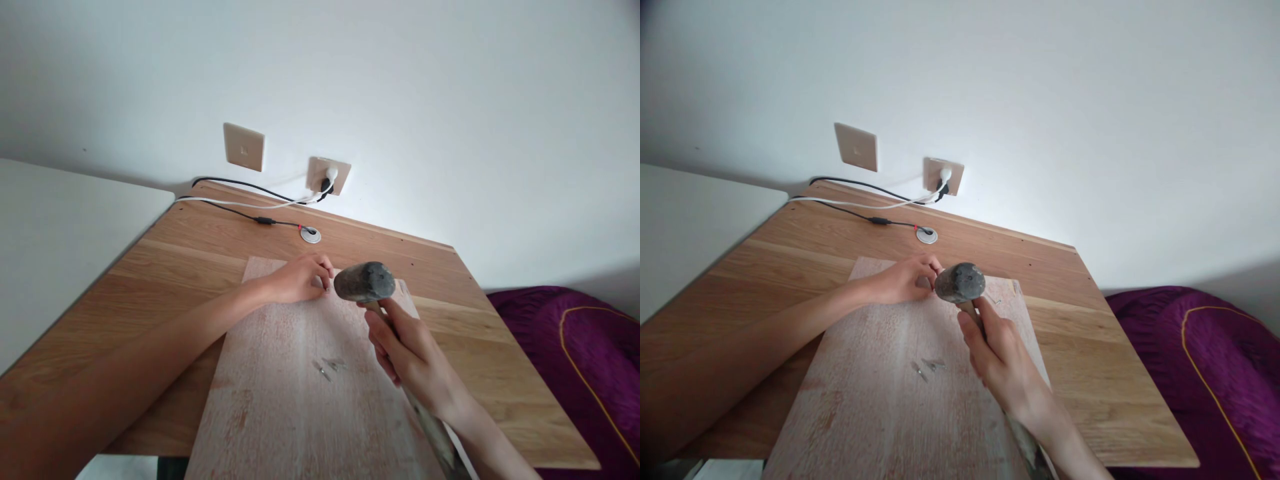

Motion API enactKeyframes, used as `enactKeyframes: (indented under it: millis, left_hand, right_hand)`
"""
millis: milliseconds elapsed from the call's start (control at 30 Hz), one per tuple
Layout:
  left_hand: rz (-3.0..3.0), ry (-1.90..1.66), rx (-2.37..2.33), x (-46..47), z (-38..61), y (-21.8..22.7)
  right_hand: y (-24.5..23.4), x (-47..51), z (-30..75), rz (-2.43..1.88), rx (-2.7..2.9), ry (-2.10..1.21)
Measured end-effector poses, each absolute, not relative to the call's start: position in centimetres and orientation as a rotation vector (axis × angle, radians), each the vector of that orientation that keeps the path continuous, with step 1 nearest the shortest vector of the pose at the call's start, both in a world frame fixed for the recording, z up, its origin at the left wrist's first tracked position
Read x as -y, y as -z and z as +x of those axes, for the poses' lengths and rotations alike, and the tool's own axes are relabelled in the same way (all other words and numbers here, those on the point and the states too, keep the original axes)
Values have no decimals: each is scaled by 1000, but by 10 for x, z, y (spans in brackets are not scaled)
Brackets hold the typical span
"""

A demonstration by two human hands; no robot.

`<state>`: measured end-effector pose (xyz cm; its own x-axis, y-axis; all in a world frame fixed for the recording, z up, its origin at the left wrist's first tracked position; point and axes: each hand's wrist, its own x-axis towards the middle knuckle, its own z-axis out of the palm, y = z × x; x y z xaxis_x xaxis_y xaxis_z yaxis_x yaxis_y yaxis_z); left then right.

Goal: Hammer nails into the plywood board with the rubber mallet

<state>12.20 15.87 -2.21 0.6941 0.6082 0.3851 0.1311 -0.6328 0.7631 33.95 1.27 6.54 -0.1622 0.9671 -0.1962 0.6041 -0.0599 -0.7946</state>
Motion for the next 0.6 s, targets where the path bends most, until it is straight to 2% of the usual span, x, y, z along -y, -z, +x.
enactKeyframes:
  millis: [133, 333, 500, 600]
  left_hand:
    - [2184, -784, -627, -157, 123, 20]
    - [2168, -776, -704, -157, 114, 9]
    - [2198, -647, -745, -161, 104, -21]
    - [2244, -425, -574, -144, 110, -44]
  right_hand:
    - [-72, -12, 337, -1660, 1808, -1060]
    - [-47, -8, 344, -1714, 1844, -1107]
    - [-44, 15, 370, -1786, 1722, -1129]
    - [-41, 20, 379, -1849, 1730, -1133]
